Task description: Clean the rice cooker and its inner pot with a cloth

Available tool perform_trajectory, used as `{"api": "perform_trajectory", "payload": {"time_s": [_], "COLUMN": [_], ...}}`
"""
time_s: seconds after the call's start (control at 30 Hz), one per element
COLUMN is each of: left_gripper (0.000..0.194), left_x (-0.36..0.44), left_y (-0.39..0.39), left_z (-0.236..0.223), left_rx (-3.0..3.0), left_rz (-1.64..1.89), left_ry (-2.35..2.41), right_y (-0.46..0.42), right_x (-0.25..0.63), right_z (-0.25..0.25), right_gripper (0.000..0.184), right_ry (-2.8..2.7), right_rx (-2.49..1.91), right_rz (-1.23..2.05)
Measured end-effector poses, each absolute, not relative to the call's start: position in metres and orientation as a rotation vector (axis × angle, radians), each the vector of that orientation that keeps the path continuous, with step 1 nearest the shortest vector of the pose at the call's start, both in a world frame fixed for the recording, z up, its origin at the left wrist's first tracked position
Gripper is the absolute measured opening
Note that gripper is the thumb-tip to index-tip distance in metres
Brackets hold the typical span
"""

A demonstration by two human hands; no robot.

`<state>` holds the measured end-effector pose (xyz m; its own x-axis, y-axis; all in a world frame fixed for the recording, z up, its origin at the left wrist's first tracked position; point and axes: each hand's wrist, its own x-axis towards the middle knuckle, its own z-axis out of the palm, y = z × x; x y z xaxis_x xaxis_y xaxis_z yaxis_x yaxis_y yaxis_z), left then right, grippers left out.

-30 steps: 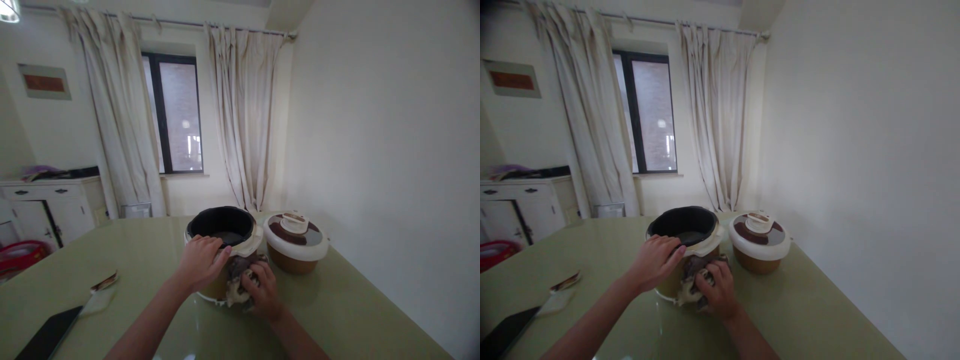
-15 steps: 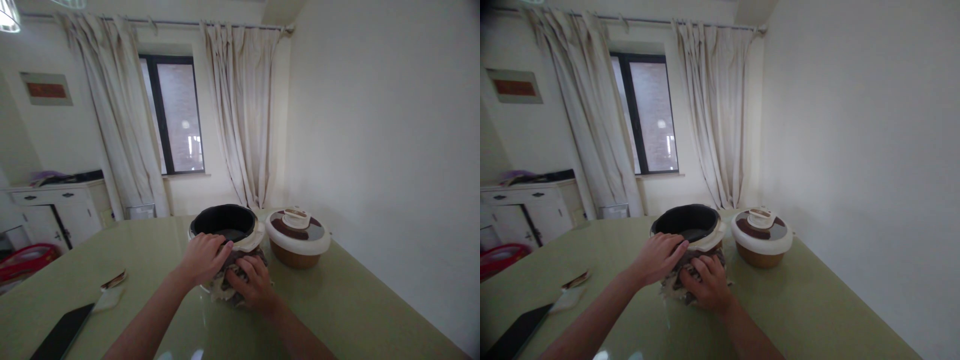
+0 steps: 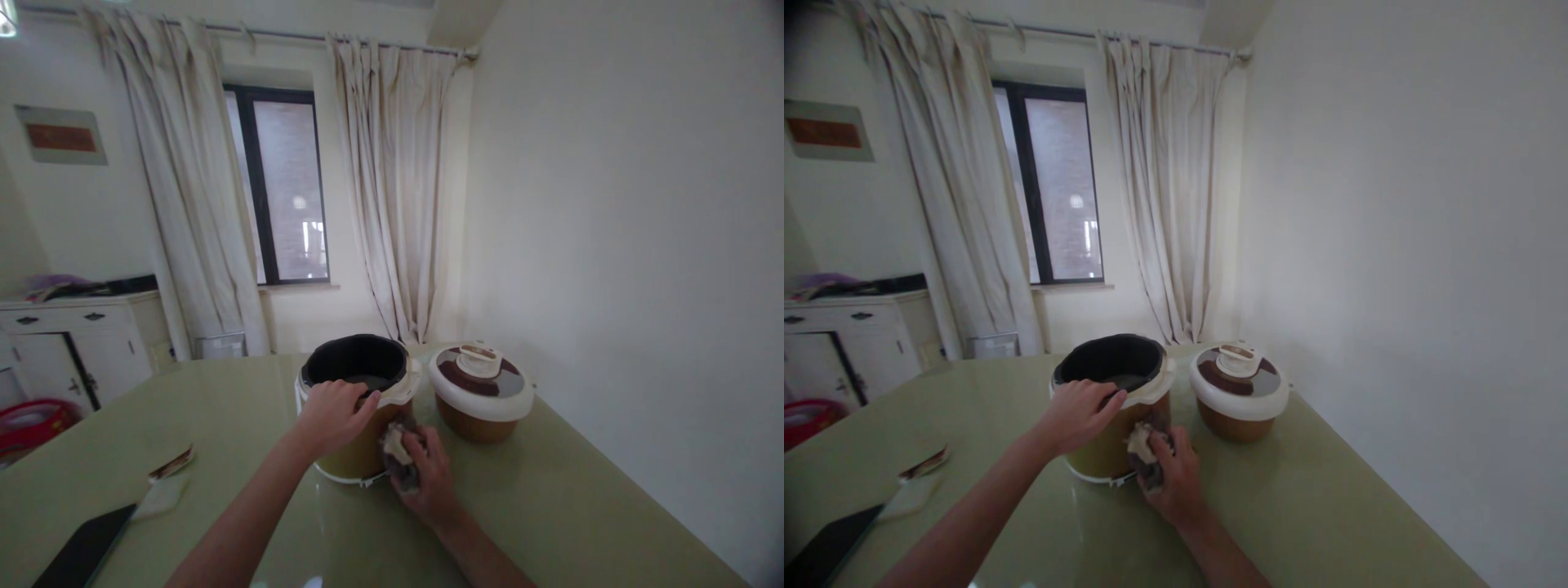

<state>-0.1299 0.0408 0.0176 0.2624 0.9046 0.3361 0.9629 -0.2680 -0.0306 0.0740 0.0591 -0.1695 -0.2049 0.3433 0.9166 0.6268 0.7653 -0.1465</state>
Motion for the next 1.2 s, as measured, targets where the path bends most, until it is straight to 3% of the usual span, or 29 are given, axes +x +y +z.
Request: {"api": "perform_trajectory", "payload": {"time_s": [0.17, 0.37, 0.53, 0.73, 0.9, 1.1, 1.2], "left_gripper": [0.057, 0.056, 0.055, 0.057, 0.057, 0.056, 0.056], "left_x": [-0.131, -0.133, -0.134, -0.13, -0.128, -0.131, -0.132], "left_y": [0.041, 0.039, 0.039, 0.04, 0.039, 0.041, 0.041], "left_z": [0.016, 0.017, 0.018, 0.019, 0.02, 0.016, 0.015], "left_rx": [-2.294, -2.319, -2.355, -2.334, -2.309, -2.282, -2.292], "left_rz": [-0.384, -0.425, -0.436, -0.406, -0.389, -0.424, -0.446], "left_ry": [-1.737, -1.741, -1.725, -1.775, -1.813, -1.781, -1.769], "right_y": [0.043, 0.046, 0.068, 0.074, 0.047, 0.031, 0.039], "right_x": [0.023, 0.012, 0.067, 0.098, 0.061, 0.006, 0.018], "right_z": [-0.158, -0.121, -0.128, -0.167, -0.17, -0.141, -0.126], "right_gripper": [0.045, 0.023, 0.035, 0.048, 0.053, 0.035, 0.037], "right_ry": [-2.256, -2.065, -1.89, -1.921, -2.259, -2.14, -2.006], "right_rx": [-0.439, -0.508, -0.51, -0.829, -0.658, -0.627, -0.646], "right_rz": [-0.619, -0.601, -0.562, -0.284, -0.477, -0.595, -0.591]}}
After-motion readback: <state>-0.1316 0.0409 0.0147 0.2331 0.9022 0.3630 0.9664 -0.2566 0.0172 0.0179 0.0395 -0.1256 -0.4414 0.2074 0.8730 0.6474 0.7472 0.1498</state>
